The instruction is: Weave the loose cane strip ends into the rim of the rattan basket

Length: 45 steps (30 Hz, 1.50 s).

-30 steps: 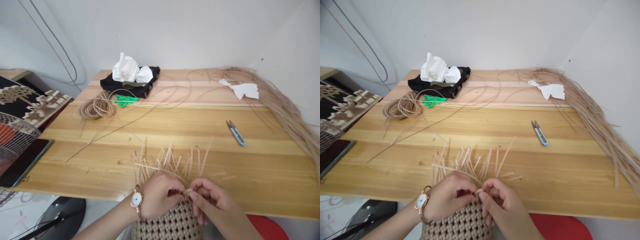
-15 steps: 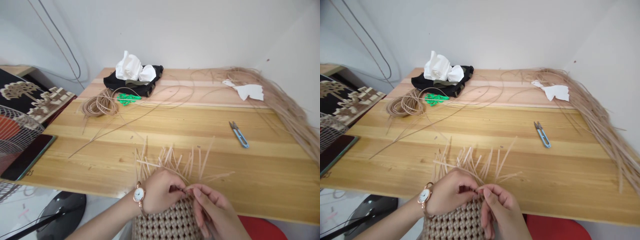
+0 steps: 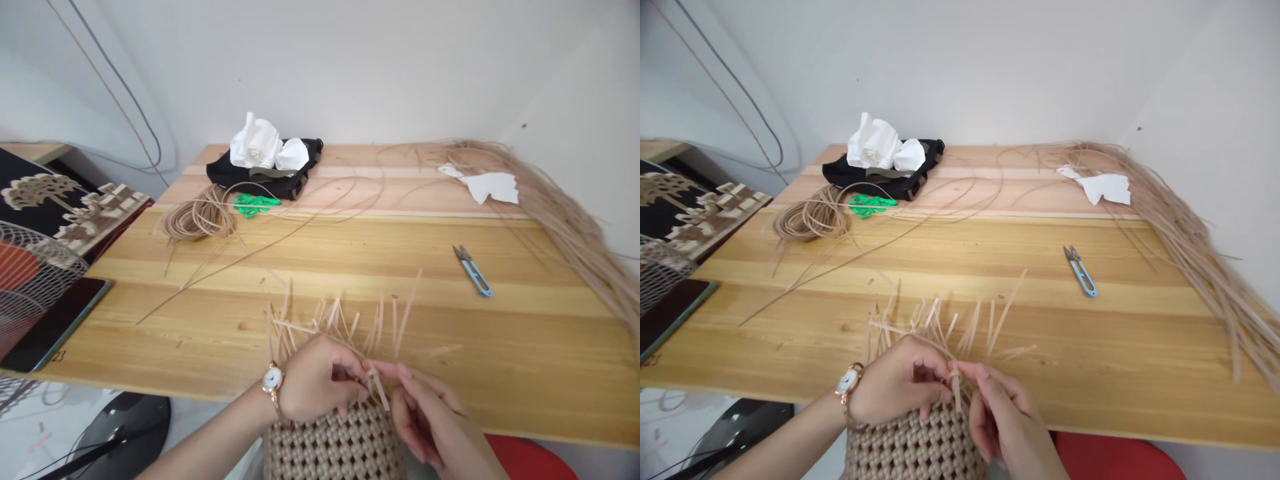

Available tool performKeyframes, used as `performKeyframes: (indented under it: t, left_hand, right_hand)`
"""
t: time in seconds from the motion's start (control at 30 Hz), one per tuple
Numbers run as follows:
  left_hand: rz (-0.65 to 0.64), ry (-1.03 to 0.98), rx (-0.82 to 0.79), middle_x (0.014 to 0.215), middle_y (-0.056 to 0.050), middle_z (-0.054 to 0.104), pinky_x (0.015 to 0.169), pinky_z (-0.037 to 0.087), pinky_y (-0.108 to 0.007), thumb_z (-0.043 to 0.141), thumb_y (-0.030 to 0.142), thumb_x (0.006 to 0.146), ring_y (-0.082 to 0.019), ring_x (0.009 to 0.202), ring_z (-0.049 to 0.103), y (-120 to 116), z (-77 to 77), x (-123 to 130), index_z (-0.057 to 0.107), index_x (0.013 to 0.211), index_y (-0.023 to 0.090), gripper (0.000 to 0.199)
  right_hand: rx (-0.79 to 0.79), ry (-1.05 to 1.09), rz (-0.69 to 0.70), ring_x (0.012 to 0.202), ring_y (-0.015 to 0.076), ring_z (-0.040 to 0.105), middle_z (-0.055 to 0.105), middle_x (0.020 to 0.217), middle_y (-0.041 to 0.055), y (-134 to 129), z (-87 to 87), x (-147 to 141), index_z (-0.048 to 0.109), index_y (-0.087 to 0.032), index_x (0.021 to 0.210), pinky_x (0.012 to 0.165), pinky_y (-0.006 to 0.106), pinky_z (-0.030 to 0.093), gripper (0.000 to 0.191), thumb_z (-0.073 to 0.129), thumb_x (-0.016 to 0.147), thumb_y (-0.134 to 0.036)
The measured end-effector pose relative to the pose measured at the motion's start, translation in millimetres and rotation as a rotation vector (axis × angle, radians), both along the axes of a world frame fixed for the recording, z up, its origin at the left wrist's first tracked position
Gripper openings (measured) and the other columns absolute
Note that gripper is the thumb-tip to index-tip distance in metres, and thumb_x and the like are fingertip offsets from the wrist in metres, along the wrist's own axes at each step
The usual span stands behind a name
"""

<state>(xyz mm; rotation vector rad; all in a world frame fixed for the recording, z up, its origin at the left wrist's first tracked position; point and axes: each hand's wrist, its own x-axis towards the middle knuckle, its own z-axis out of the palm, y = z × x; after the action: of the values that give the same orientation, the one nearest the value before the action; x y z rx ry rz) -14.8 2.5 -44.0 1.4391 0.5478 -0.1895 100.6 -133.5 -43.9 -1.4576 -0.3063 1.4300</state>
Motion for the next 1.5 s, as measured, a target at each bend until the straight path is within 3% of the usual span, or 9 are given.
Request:
performKeyframes:
  t: [0.17,0.3,0.43,0.5,0.63,0.9,1.1,1.37,1.5]
  left_hand:
    - [0.004,-0.025,-0.017,0.058,-0.001,0.057,0.04,0.037,-0.014,0.06,0.019,0.067,-0.008,0.044,0.055,-0.9,1.1,0.6,0.064,0.065,0.01,0.01]
    - [-0.007,-0.042,-0.01,0.054,0.0,0.056,0.041,0.037,-0.014,0.06,0.018,0.068,-0.008,0.045,0.055,-1.9,-0.6,0.0,0.066,0.065,0.01,0.01]
    - [0.026,-0.037,-0.092,0.055,0.0,0.056,0.041,0.038,-0.014,0.062,0.018,0.066,-0.008,0.044,0.055,-1.8,-2.7,-0.3,0.065,0.064,0.01,0.008]
    - [0.036,-0.039,-0.129,0.055,0.0,0.057,0.042,0.039,-0.014,0.063,0.017,0.065,-0.007,0.044,0.054,-1.3,-2.4,-0.3,0.065,0.065,0.01,0.007]
    - [0.051,-0.021,-0.181,0.055,0.001,0.058,0.043,0.04,-0.014,0.066,0.018,0.064,-0.006,0.043,0.054,-0.1,-1.6,-0.5,0.065,0.067,0.009,0.009]
    - [0.056,0.002,-0.112,0.051,0.002,0.055,0.041,0.036,-0.014,0.061,0.018,0.066,-0.007,0.043,0.053,-3.1,-2.8,-1.0,0.062,0.066,0.01,0.008]
    - [0.083,0.028,0.053,0.05,0.003,0.052,0.042,0.035,-0.016,0.058,0.019,0.065,-0.008,0.044,0.051,-8.6,-1.1,-2.1,0.061,0.065,0.011,0.008]
    - [0.115,0.06,-0.154,0.057,0.001,0.054,0.043,0.037,-0.017,0.059,0.024,0.063,-0.007,0.046,0.047,-6.8,4.8,1.9,0.059,0.067,0.01,0.014]
    - [0.129,0.087,-0.173,0.047,0.003,0.05,0.038,0.031,-0.016,0.054,0.029,0.067,-0.005,0.037,0.044,-3.5,10.1,6.9,0.056,0.059,0.011,0.02]
  right_hand:
    - [-0.006,-0.115,-0.002,0.031,0.0022,0.022,0.036,0.034,-0.008,12.0,10.4,1.7,0.062,-0.007,0.107,0.038,0.017,0.015,0.056,0.049,0.08,-0.054]
    - [-0.003,-0.233,0.12,0.035,0.0043,0.029,0.038,0.038,-0.0074,17.2,11.4,5.0,0.062,-0.01,0.107,0.041,0.018,0.022,0.047,0.047,0.082,-0.047]
    - [0.085,-0.609,0.233,0.069,0.0136,0.055,0.06,0.077,0.0044,17.1,11.7,9.2,0.067,-0.019,0.098,0.061,0.024,0.041,0.031,0.047,0.084,-0.037]
    - [0.16,-0.758,0.343,0.079,0.0156,0.056,0.059,0.091,0.0063,16.1,13.4,12.2,0.066,-0.02,0.1,0.067,0.027,0.043,0.031,0.042,0.087,-0.035]
    - [0.265,-0.914,0.483,0.092,0.018,0.053,0.058,0.096,0.0058,13.8,16.5,16.4,0.062,-0.023,0.106,0.079,0.03,0.042,0.03,0.037,0.091,-0.029]
    - [0.254,-0.88,0.556,0.088,0.0166,0.053,0.055,0.096,0.0052,11.3,13.0,14.8,0.055,-0.02,0.109,0.076,0.03,0.045,0.025,0.045,0.086,-0.026]
    - [0.277,-1.038,0.551,0.097,0.0187,0.053,0.056,0.106,0.0046,3.6,6.1,11.2,0.048,-0.026,0.119,0.082,0.034,0.045,0.037,0.047,0.082,-0.018]
    - [0.334,-1.187,0.599,0.105,0.0145,0.052,0.053,0.117,0.0045,-1.9,-0.4,8.5,0.039,-0.025,0.128,0.085,0.028,0.047,0.046,0.035,0.085,-0.009]
    - [0.359,-1.197,0.606,0.105,0.0134,0.052,0.053,0.117,0.0037,0.1,4.1,11.2,0.03,-0.028,0.134,0.085,0.027,0.048,0.053,0.034,0.085,-0.008]
